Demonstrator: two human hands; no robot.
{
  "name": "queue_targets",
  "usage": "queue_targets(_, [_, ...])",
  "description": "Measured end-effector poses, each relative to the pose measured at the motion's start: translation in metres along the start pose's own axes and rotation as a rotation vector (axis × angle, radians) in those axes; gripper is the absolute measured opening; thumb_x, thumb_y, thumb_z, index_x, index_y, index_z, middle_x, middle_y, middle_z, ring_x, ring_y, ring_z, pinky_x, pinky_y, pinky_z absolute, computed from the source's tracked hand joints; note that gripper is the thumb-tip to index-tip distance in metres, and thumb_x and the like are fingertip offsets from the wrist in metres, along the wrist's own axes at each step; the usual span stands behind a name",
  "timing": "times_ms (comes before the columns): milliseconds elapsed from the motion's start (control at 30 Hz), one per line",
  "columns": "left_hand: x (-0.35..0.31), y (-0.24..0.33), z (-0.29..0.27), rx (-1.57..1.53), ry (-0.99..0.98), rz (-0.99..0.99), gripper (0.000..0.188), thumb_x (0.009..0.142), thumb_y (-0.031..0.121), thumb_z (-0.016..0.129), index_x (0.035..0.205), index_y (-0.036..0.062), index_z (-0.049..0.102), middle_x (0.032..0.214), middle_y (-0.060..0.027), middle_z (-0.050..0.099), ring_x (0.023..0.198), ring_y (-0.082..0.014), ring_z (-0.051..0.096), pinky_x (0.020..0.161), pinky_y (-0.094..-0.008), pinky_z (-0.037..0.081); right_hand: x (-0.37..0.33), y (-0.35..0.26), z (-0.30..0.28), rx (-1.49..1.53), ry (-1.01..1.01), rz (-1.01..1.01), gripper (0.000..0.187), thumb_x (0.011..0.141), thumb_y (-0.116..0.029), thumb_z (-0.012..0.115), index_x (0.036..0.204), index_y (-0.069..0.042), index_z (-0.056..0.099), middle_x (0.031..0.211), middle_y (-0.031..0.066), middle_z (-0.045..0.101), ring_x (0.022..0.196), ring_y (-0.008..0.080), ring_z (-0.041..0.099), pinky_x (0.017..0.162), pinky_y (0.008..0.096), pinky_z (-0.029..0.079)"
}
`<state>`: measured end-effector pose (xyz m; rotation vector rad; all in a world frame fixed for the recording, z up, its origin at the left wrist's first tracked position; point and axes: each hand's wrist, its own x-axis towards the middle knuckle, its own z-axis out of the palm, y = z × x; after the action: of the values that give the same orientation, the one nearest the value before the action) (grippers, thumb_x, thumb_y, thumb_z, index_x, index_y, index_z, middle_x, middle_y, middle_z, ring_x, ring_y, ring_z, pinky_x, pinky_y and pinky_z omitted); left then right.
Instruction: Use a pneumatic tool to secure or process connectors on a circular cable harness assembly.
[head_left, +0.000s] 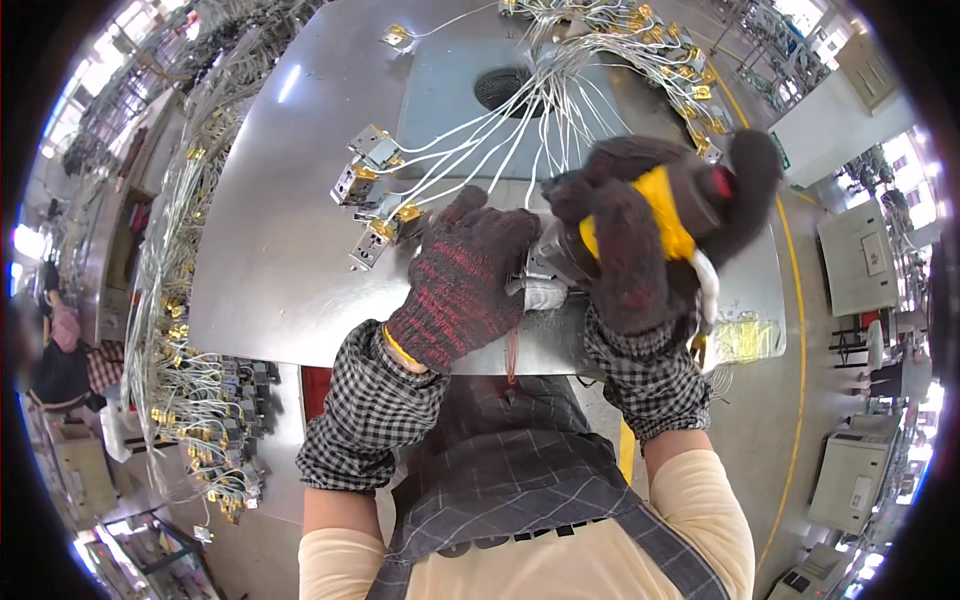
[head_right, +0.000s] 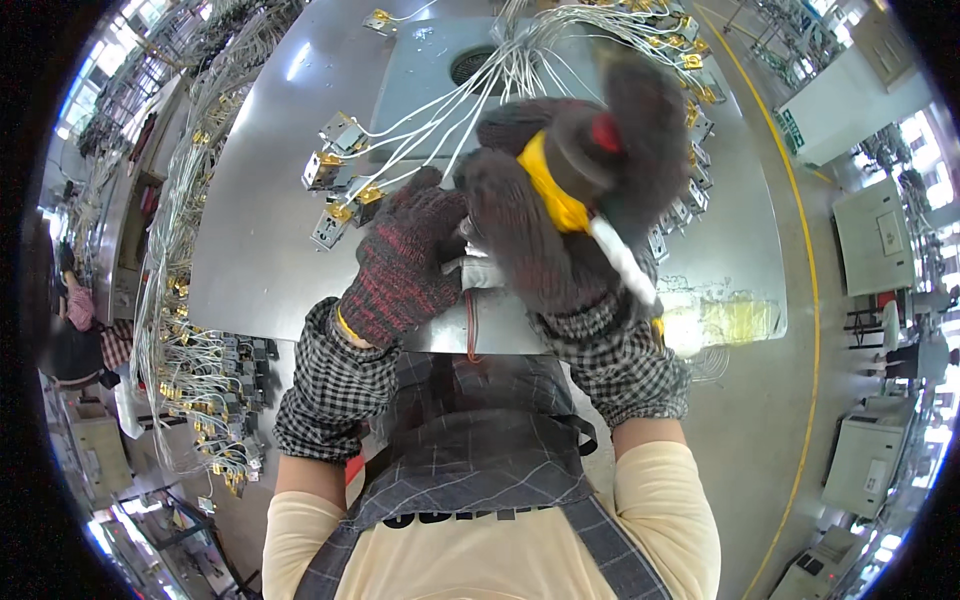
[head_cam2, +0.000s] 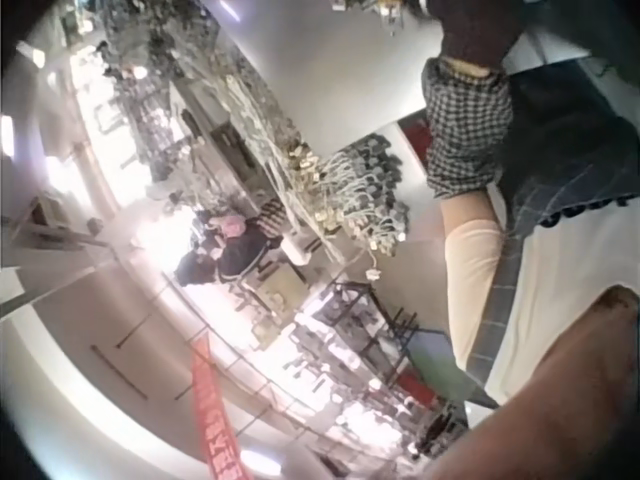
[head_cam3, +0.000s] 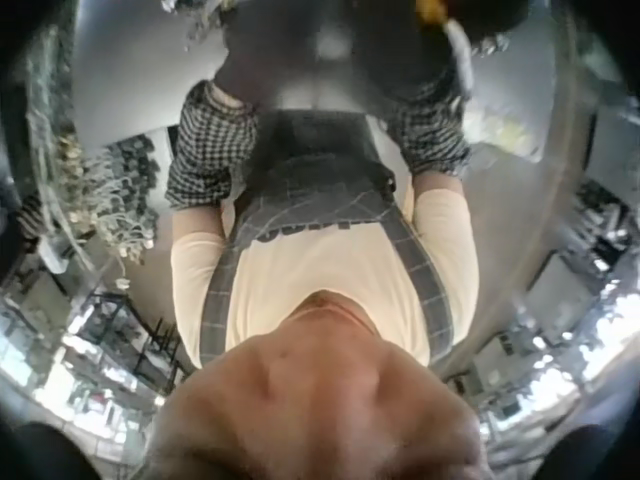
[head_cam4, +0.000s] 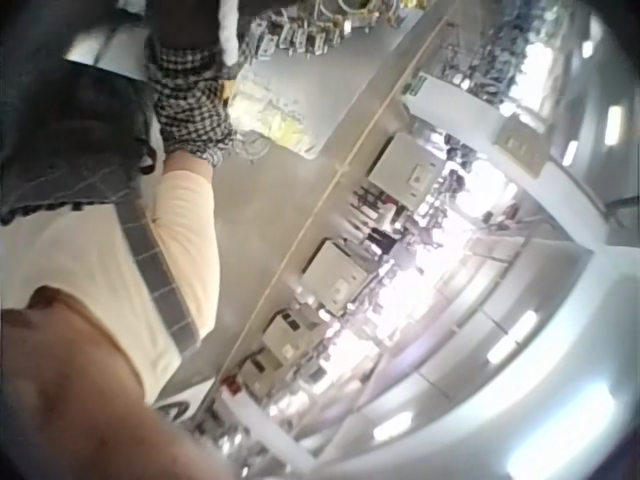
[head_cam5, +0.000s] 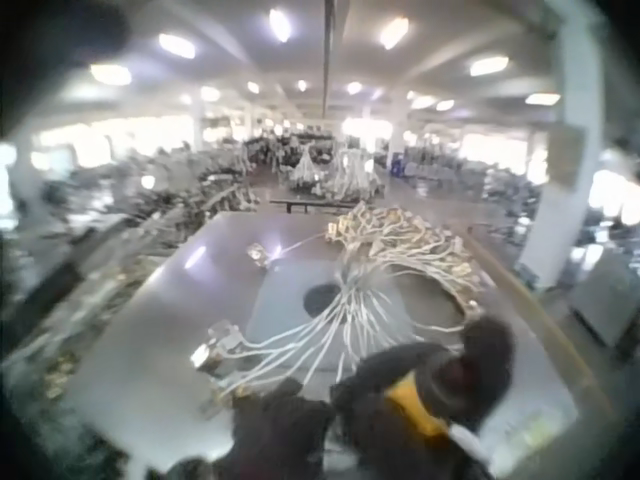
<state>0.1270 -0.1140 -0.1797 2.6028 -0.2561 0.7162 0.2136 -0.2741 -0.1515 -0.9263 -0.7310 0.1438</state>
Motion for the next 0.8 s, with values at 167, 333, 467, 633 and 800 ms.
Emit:
queue_targets(167, [-0.005,-0.004,-0.004,-0.153,-0.065,-0.065,0.053,0.074,0.038,0.076,0.115,0.0098,0.061,0.096,-0.0094,0.065,0.101,-0.0292,0.062,0.101,-0.0464,0.039,0.011,-0.043,0.028,0.012,-0.177,-0.474,0.065,0.094,-0.022,0.062,0.146,-0.02,0.024,0.108,0.0229,0.062,0.074,0.0321,0.067,0.066,0.0502,0.06])
queue_targets(333, [-0.012,-0.001,-0.001,-0.11,0.01,0.062,0.049,0.075,0.036,0.075,0.112,0.0074,0.061,0.097,-0.0125,0.063,0.099,-0.033,0.061,0.095,-0.0477,0.044,0.012,-0.021,0.031,-0.123,0.232,-0.508,0.077,0.087,-0.01,0.068,0.146,-0.025,0.021,0.1,0.0201,0.064,0.067,0.0262,0.066,0.063,0.043,0.061])
queue_targets(467, [-0.003,-0.006,-0.004,-0.09,-0.184,-0.147,0.042,0.076,0.028,0.074,0.108,0.0059,0.059,0.099,-0.0132,0.059,0.096,-0.0356,0.06,0.082,-0.0464,0.048,0.012,-0.024,0.038,-0.132,0.35,-0.482,0.079,0.087,-0.007,0.068,0.147,-0.027,0.02,0.1,0.0191,0.065,0.068,0.0246,0.065,0.064,0.0428,0.061])
queue_targets(633, [0.001,-0.009,-0.005,-0.1,-0.191,-0.113,0.048,0.075,0.032,0.076,0.11,0.0046,0.058,0.098,-0.0149,0.059,0.094,-0.0348,0.061,0.082,-0.0449,0.048,0.014,-0.034,0.049,-0.106,0.333,-0.411,0.078,0.089,-0.007,0.067,0.148,-0.027,0.019,0.101,0.0183,0.065,0.071,0.0239,0.066,0.067,0.0448,0.06])
queue_targets(800, [0.01,-0.009,0.004,-0.013,-0.071,-0.004,0.058,0.068,0.039,0.085,0.107,0.0012,0.064,0.096,-0.0144,0.063,0.083,-0.0304,0.067,0.069,-0.0386,0.053,0.011,-0.038,0.055,-0.101,0.338,-0.343,0.078,0.091,-0.007,0.065,0.149,-0.027,0.018,0.102,0.0177,0.065,0.074,0.0234,0.066,0.069,0.0463,0.06])
